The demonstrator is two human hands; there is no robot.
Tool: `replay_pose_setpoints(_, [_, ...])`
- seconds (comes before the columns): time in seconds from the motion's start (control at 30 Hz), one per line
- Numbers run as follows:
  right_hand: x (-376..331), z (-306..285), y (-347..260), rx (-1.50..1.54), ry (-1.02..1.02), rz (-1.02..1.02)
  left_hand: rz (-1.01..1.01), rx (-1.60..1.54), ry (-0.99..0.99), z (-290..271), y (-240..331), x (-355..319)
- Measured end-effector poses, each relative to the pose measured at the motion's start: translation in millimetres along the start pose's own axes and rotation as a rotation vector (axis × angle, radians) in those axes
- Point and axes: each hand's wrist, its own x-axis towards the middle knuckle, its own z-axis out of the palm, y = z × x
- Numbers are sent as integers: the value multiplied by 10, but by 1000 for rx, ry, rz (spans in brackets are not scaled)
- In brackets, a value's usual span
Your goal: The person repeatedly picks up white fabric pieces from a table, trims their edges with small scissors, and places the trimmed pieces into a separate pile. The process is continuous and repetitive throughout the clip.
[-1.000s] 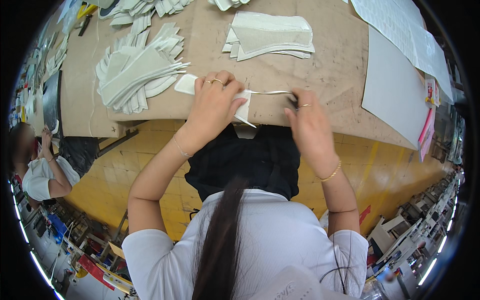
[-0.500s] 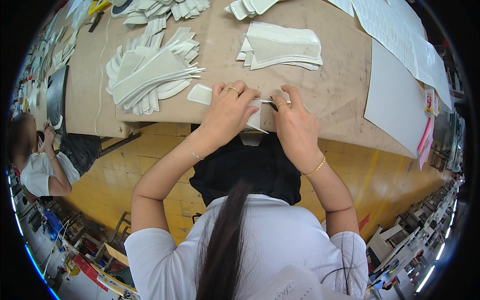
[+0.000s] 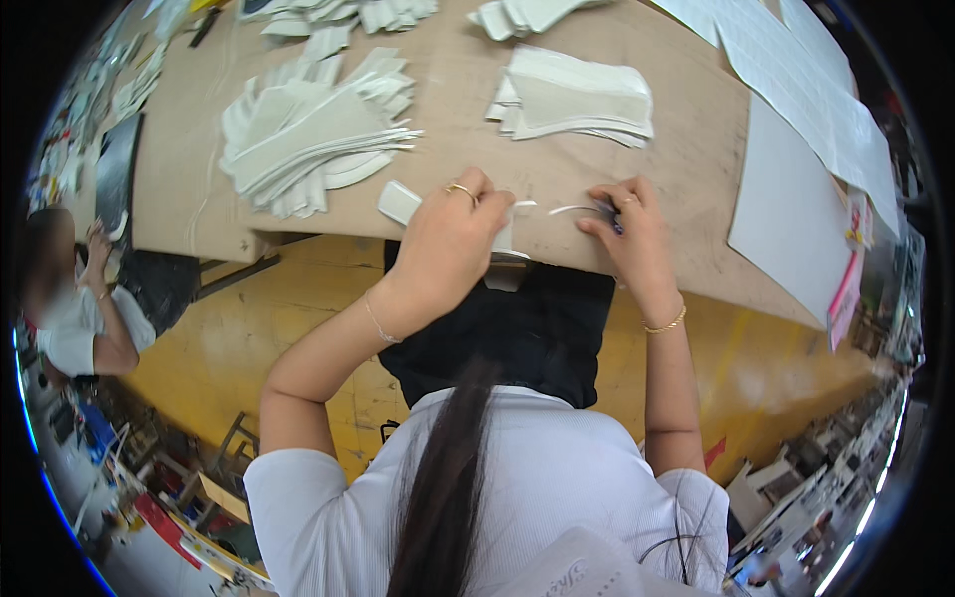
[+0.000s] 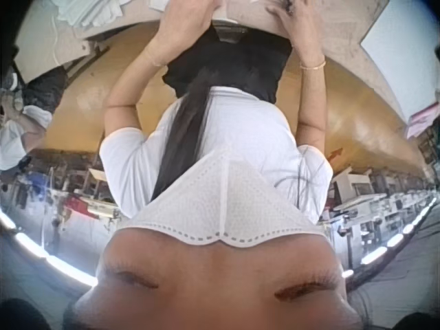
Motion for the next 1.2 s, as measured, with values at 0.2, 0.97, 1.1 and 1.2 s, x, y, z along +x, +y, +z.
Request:
replay_pose_setpoints(0.2, [89, 3, 206, -76, -13, -84, -92, 135, 176, -733, 169, -142])
replay_pose_setpoints(0.97, [104, -347, 1103, 276, 169, -24, 240, 517, 140, 435, -930, 1413])
replay_pose_setpoints(1.1, [1, -350, 1327, 310, 178, 66, 193, 495, -91, 435, -857, 1547])
replay_pose_setpoints(1.2, [-21, -330, 1404, 325, 166, 32, 140, 387, -114, 532, -781, 1604])
